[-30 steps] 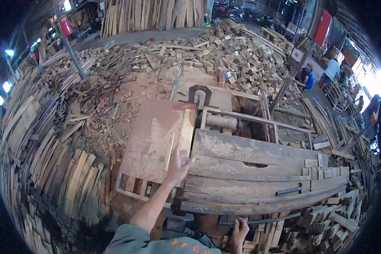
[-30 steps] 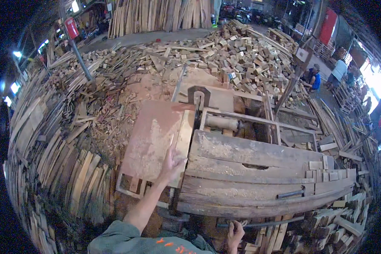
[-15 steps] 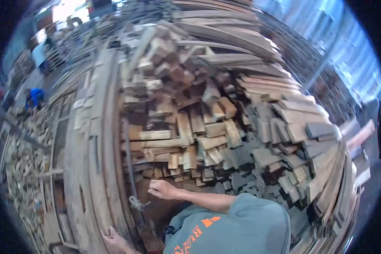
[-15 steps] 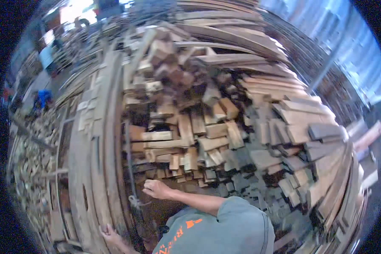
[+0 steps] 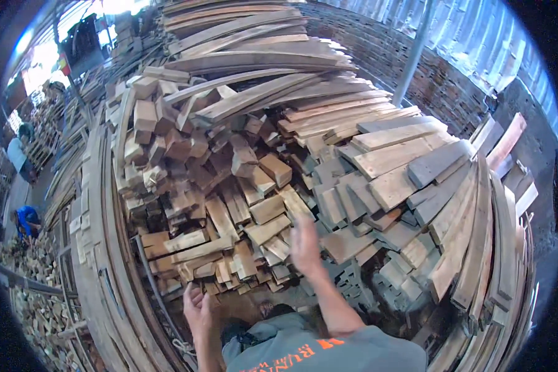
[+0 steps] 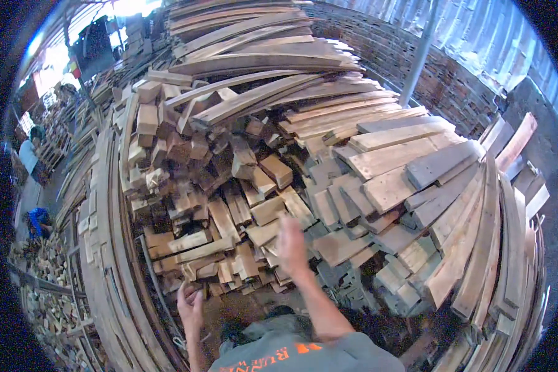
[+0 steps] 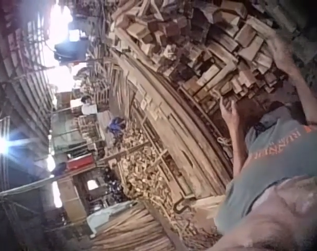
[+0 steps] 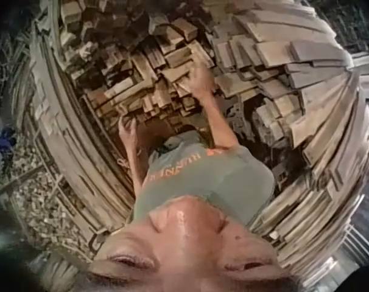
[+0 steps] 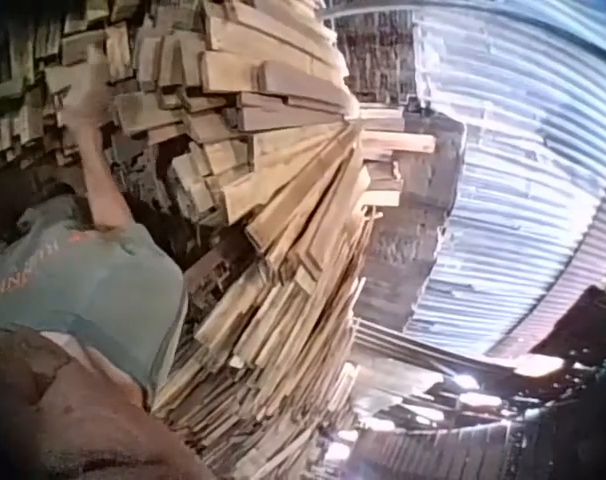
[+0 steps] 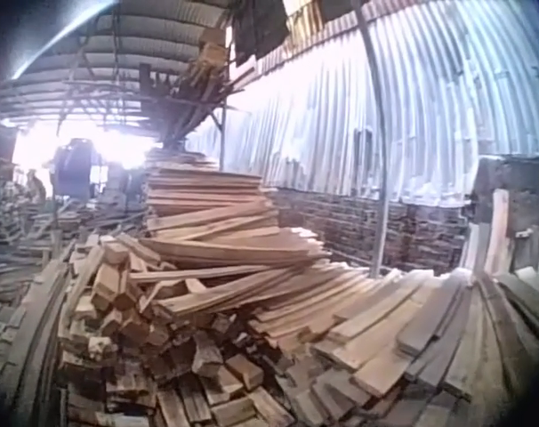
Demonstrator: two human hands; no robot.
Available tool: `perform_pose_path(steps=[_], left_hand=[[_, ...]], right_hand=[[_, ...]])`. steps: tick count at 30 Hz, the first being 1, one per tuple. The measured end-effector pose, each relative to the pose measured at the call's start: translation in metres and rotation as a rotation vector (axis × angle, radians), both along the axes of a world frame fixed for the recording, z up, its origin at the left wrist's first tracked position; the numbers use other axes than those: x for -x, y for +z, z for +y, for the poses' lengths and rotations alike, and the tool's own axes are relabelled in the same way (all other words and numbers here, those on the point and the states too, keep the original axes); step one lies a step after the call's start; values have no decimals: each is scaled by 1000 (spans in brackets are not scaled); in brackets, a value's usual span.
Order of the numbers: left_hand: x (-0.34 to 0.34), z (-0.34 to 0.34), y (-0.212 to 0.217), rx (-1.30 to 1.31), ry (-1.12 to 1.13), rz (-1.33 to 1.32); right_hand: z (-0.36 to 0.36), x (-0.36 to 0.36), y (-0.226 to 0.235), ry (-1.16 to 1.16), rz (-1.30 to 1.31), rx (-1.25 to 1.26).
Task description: The recorder is sorting, moving, and stacking wooden planks at a processing station on a factory floor.
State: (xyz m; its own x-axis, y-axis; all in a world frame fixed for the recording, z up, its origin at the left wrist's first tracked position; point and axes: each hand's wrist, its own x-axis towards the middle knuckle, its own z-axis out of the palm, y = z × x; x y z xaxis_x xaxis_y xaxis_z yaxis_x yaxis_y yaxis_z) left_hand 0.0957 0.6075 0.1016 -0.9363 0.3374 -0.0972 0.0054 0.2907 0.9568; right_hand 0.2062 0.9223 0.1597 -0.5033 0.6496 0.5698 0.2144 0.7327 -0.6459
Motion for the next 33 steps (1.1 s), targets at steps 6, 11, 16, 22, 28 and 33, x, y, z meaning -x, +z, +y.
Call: perform_pose_path(steps=[6, 11, 16, 22, 28, 33], left_hand=[[70, 83, -9, -86, -274, 29], [180, 204, 0, -116, -340, 246], [291, 298, 67, -287, -238, -454], [346, 374, 98, -350, -181, -668], [367, 409, 105, -405, -105, -583], [375, 424, 127, -428, -65, -718]], right_hand=[[65, -32, 58, -463, -279, -401], [130, -40, 16, -791, -522, -515], [137, -26, -8, -864, -653, -510], [144, -25, -24, -987, -669, -643], [152, -20, -28, -1007, -714, -558], [156, -24, -30, -1018, -724, -532]])
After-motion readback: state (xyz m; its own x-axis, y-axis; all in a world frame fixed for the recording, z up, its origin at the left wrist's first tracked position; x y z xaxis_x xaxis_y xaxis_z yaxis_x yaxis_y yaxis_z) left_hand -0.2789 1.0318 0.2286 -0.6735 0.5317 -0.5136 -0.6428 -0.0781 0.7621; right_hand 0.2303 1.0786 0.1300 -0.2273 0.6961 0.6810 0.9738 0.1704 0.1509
